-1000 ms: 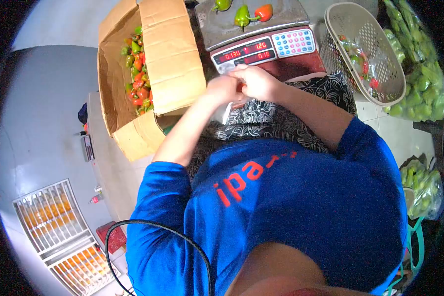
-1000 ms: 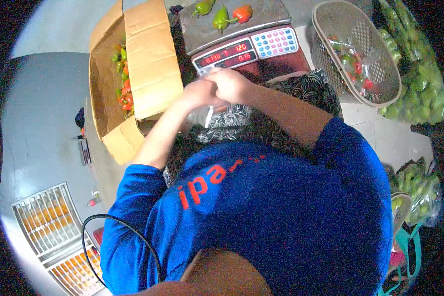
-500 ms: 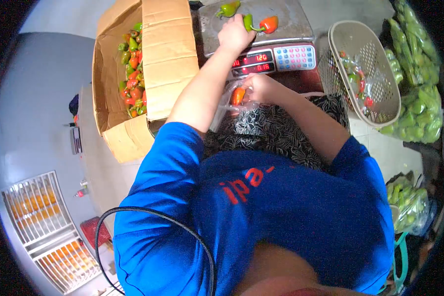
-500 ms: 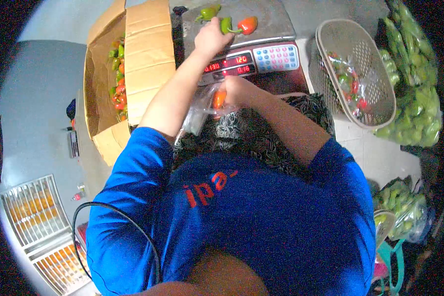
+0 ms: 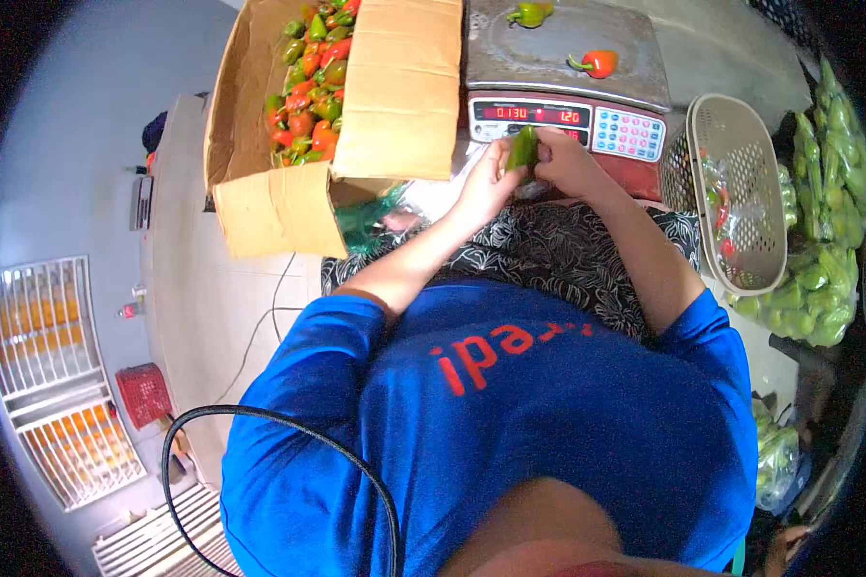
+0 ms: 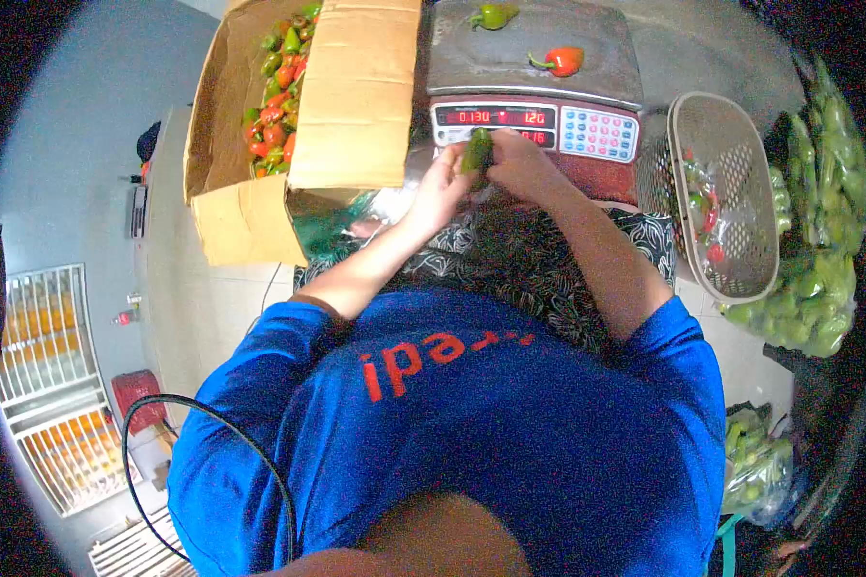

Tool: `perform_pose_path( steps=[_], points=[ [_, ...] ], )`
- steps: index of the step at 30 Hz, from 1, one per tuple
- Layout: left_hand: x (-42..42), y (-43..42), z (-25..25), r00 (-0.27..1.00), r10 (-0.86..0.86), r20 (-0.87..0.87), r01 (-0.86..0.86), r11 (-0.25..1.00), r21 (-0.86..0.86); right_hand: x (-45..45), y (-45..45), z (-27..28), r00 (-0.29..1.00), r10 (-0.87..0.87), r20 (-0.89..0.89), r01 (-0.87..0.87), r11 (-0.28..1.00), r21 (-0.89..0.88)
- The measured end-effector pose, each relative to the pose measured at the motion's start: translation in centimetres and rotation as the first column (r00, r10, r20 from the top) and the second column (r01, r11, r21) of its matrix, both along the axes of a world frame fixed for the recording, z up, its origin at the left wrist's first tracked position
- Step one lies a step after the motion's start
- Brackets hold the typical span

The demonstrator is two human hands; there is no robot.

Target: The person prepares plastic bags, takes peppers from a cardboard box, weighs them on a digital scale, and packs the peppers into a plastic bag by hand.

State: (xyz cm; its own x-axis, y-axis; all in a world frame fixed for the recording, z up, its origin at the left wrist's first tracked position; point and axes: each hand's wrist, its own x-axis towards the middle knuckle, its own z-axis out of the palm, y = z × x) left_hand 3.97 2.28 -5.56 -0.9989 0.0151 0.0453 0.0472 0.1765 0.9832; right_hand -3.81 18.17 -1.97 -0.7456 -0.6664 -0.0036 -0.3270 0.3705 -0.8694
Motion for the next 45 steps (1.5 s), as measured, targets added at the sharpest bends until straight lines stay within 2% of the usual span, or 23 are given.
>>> perform_pose_path(
  steps=[2,5,7,10,13,16,17,18,19,21,22,23,24,25,27,30,33,34,37,40,41,43,45],
  points=[
    [0.1,0.1,2.2,0.996,0.003,0.091,0.002,0.998,-0.057,0.4,0.2,0.8,0.996,-0.011,-0.085,0.016,0.998,0.058],
    [-0.4,-0.8,0.5,0.995,-0.05,0.091,0.066,0.98,-0.185,0.5,0.2,-1.6,0.972,-0.134,-0.192,0.107,0.984,-0.145],
    [-0.2,-1.0,0.8,0.984,-0.083,0.161,0.132,0.936,-0.327,1.3,0.4,-1.6,0.964,-0.138,-0.225,0.1,0.98,-0.173],
    [-1.2,-1.1,0.9,0.857,-0.239,0.456,0.456,0.763,-0.457,2.7,-0.3,-0.2,0.938,-0.079,-0.337,0.041,0.992,-0.118],
    [-1.1,-0.3,3.8,0.885,-0.265,0.382,0.452,0.685,-0.572,3.4,-0.6,0.9,0.943,-0.056,-0.329,0.022,0.994,-0.107],
    [-3.9,-0.2,8.2,0.877,-0.27,0.396,0.48,0.477,-0.736,2.4,-0.1,1.7,0.967,-0.068,-0.245,0.032,0.988,-0.149],
    [-5.2,0.6,10.9,0.885,-0.139,0.444,0.458,0.431,-0.778,2.1,0.2,2.1,0.978,-0.073,-0.198,0.039,0.985,-0.17],
    [-7.5,-0.6,9.2,0.93,-0.164,0.328,0.366,0.42,-0.83,1.4,0.3,2.4,0.95,-0.092,-0.298,0.051,0.989,-0.141],
    [-9.5,-1.1,9.1,0.968,-0.117,0.222,0.251,0.493,-0.833,0.2,0.2,0.0,0.918,-0.186,-0.35,0.111,0.968,-0.224],
    [-13.1,-0.3,10.5,0.996,-0.068,0.056,0.083,0.516,-0.853,-1.4,0.5,-1.8,0.929,-0.185,-0.321,0.105,0.962,-0.251],
    [-14.3,0.6,11.0,0.998,-0.065,-0.002,0.038,0.607,-0.794,-1.6,0.7,-1.4,0.923,-0.146,-0.356,0.079,0.977,-0.197],
    [-16.4,1.1,9.5,0.984,-0.121,-0.128,-0.031,0.598,-0.801,-1.6,0.9,-0.7,0.917,-0.101,-0.387,0.05,0.989,-0.139],
    [-18.4,1.8,8.1,0.937,-0.254,-0.239,-0.004,0.677,-0.736,-1.6,1.0,-0.4,0.909,-0.051,-0.413,0.021,0.997,-0.077],
    [-19.7,3.1,7.3,0.929,-0.301,-0.215,0.017,0.615,-0.789,-1.7,1.0,-0.7,0.925,-0.019,-0.38,-0.03,0.992,-0.123],
    [-19.0,5.9,8.9,0.94,-0.333,-0.076,0.161,0.628,-0.762,-2.3,1.0,-1.7,0.949,0.05,-0.31,-0.122,0.968,-0.218],
    [-19.1,7.8,7.8,0.922,-0.365,-0.127,0.105,0.553,-0.827,-2.8,1.3,-2.1,0.981,0.06,-0.186,-0.093,0.98,-0.175],
    [-20.2,7.0,5.4,0.887,-0.359,-0.289,-0.012,0.61,-0.792,-3.0,1.8,-2.1,0.992,0.067,-0.109,-0.084,0.984,-0.16],
    [-19.2,6.9,6.5,0.927,-0.266,-0.264,-0.044,0.623,-0.781,-3.1,1.8,-2.1,0.992,0.067,-0.111,-0.082,0.987,-0.141],
    [-16.5,4.1,7.3,0.93,-0.114,-0.349,-0.103,0.831,-0.546,-3.3,1.9,-1.3,0.995,0.022,-0.099,-0.031,0.996,-0.083],
    [-10.8,0.6,8.4,0.989,-0.06,-0.135,0.033,0.98,-0.196,-2.9,2.1,-0.2,0.97,-0.026,-0.242,0.019,0.999,-0.032],
    [-8.5,-0.1,8.8,0.996,-0.056,-0.075,0.049,0.995,-0.081,-3.0,2.2,-0.3,0.978,-0.026,-0.208,0.011,0.997,-0.075],
    [-4.7,-1.8,8.3,0.969,-0.069,0.235,0.07,0.998,0.005,-3.0,2.2,-0.6,0.991,-0.009,-0.137,-0.014,0.987,-0.163],
    [-2.8,-2.3,6.2,0.945,-0.097,0.313,0.097,0.995,0.015,-2.2,1.2,-1.2,0.994,-0.022,-0.11,0.007,0.991,-0.137]
  ],
)
